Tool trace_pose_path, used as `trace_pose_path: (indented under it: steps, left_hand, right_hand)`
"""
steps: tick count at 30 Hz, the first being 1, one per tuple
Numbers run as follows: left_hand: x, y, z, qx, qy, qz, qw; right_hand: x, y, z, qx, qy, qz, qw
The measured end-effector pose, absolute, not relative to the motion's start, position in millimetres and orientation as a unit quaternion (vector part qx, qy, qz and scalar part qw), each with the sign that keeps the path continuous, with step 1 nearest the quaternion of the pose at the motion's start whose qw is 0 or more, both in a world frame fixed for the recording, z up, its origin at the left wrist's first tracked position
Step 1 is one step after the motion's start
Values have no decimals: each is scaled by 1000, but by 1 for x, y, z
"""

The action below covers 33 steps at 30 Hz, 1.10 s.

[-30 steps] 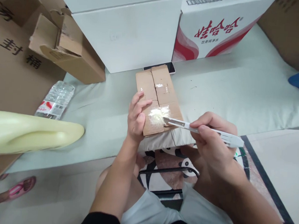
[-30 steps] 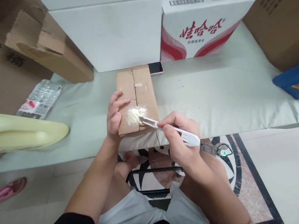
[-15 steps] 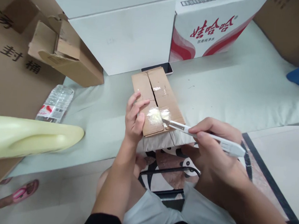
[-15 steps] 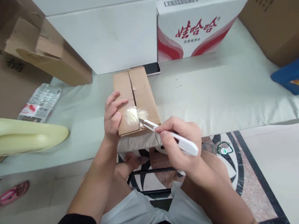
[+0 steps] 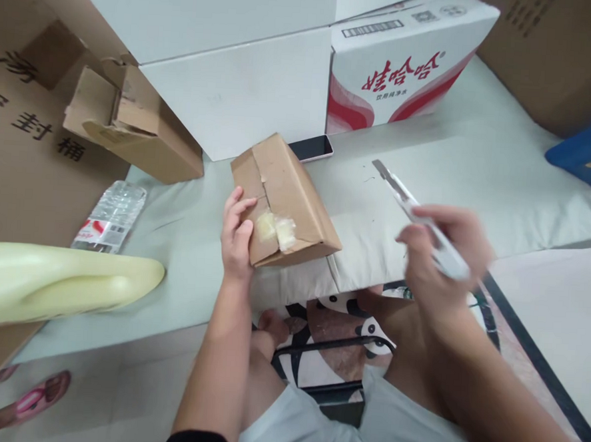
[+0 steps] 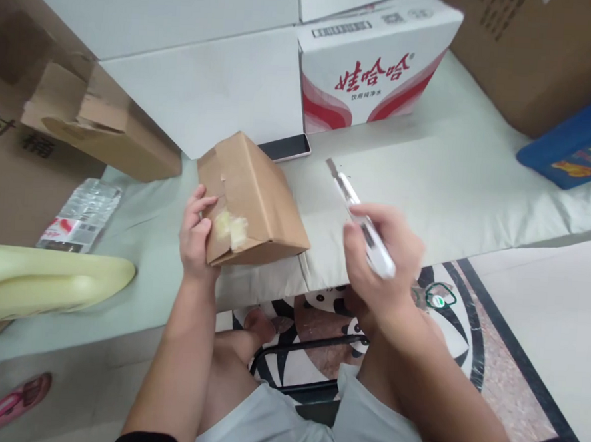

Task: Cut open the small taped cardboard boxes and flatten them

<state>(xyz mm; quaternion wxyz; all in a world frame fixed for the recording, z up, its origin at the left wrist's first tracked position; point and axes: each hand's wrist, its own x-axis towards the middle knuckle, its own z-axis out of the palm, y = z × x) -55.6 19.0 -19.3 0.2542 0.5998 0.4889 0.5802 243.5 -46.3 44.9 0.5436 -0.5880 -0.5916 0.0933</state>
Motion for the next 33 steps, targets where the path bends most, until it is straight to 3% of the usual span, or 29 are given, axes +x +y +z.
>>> trace_pose_path:
  steps: [7, 10, 13, 18, 27, 33]
  left_hand:
    - [-80, 23, -29, 563, 432, 583, 395]
    - [-86, 19, -32, 633, 397, 533, 397]
    - [-85, 16, -32, 651, 389, 523, 390]
    - [-76, 16, -25, 563, 418, 561, 440]
    - [-68, 19, -27, 523, 521, 595, 318]
    - [-48, 19, -13, 348, 623, 647, 268]
  right_hand:
    - [231, 4, -33, -655, -714, 115, 218]
    - [220, -4, -36, -655, -729, 137, 145]
    - [212, -8, -39, -616, -751, 173, 164]
    - [212, 1, -50, -523, -760, 259, 286]
    - [212, 5, -47, -482, -681, 411, 368]
    - [207, 2, -52, -443, -686, 401, 416]
